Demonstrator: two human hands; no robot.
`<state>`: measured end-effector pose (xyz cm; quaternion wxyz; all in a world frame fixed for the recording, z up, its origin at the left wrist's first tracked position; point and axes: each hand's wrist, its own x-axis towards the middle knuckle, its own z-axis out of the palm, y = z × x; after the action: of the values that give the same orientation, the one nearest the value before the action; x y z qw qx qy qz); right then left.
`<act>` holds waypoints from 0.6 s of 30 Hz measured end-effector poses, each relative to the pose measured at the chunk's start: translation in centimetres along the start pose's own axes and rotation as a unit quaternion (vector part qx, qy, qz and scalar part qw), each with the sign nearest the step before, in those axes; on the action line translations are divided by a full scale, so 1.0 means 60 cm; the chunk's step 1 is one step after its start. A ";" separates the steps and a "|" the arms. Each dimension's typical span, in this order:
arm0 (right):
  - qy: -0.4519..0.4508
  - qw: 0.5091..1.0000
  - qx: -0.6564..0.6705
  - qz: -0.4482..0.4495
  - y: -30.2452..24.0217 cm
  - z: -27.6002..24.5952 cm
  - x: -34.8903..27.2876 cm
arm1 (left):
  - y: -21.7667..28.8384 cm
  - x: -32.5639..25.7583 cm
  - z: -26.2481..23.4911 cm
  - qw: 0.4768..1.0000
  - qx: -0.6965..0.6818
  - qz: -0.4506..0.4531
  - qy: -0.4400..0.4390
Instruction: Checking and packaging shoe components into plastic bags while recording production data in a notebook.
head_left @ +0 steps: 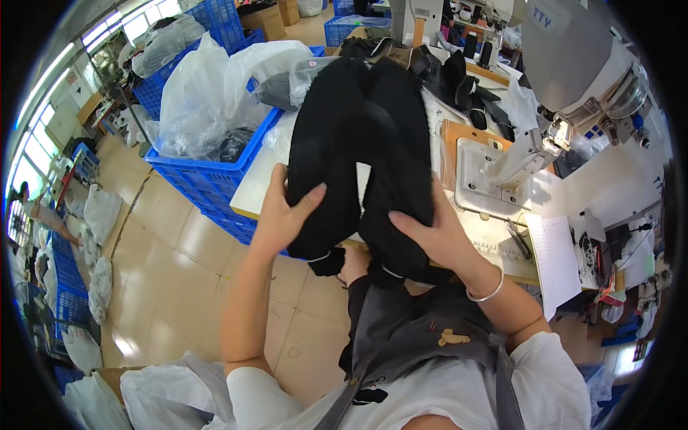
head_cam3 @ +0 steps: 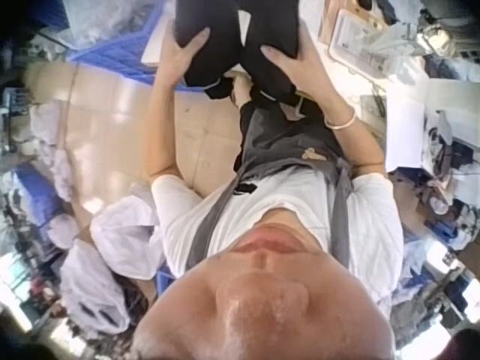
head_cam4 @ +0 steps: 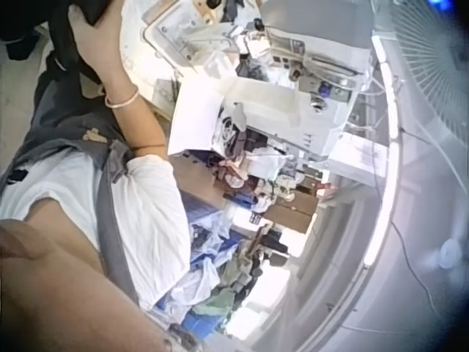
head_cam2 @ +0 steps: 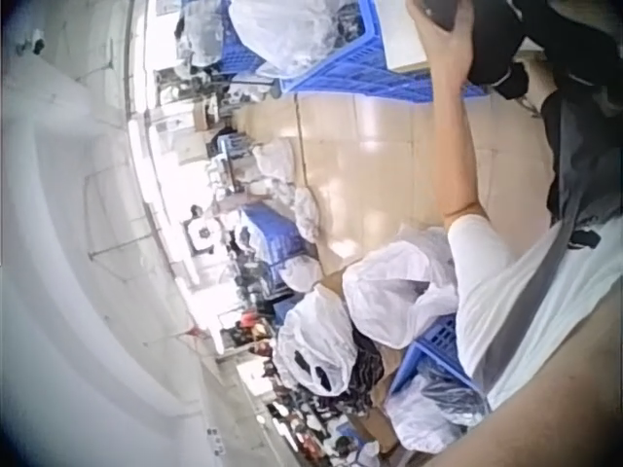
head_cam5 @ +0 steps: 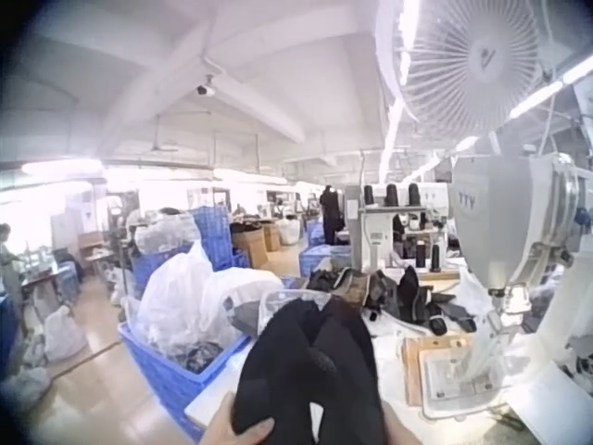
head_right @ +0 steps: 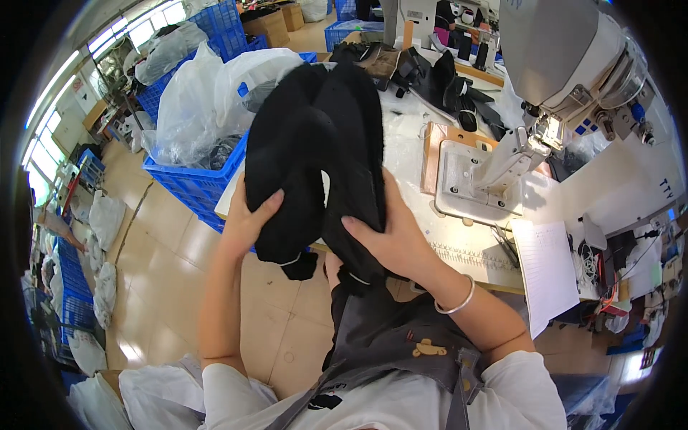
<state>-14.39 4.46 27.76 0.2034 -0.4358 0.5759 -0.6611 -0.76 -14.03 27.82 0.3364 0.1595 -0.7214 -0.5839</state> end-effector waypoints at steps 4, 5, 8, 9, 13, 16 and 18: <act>0.009 0.981 0.137 0.140 -0.068 -0.081 -0.017 | 0.050 -0.044 0.047 0.994 -0.092 0.058 0.007; 0.035 0.986 0.120 0.109 -0.069 -0.104 -0.025 | 0.064 -0.048 0.058 0.989 -0.130 0.059 -0.032; 0.165 0.983 0.018 -0.078 -0.070 -0.129 -0.076 | 0.089 -0.064 0.083 0.984 -0.109 0.090 -0.109; 0.201 0.979 0.003 -0.023 -0.070 -0.161 -0.121 | 0.085 -0.070 0.089 0.978 -0.070 0.106 -0.166; 0.258 0.962 -0.077 -0.041 -0.102 -0.343 -0.285 | -0.015 -0.044 0.147 0.969 -0.062 0.062 -0.233; 0.291 0.947 -0.081 -0.106 -0.141 -0.354 -0.311 | -0.068 -0.062 0.194 0.924 0.287 0.245 -0.060; 0.275 0.953 -0.074 -0.106 -0.150 -0.373 -0.327 | -0.081 -0.064 0.197 0.854 0.486 0.162 -0.087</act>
<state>-19.87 34.95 30.47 -0.0669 -0.3096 0.6077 -0.7283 -6.74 -4.24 20.95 0.2418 0.1316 -0.9553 -0.1076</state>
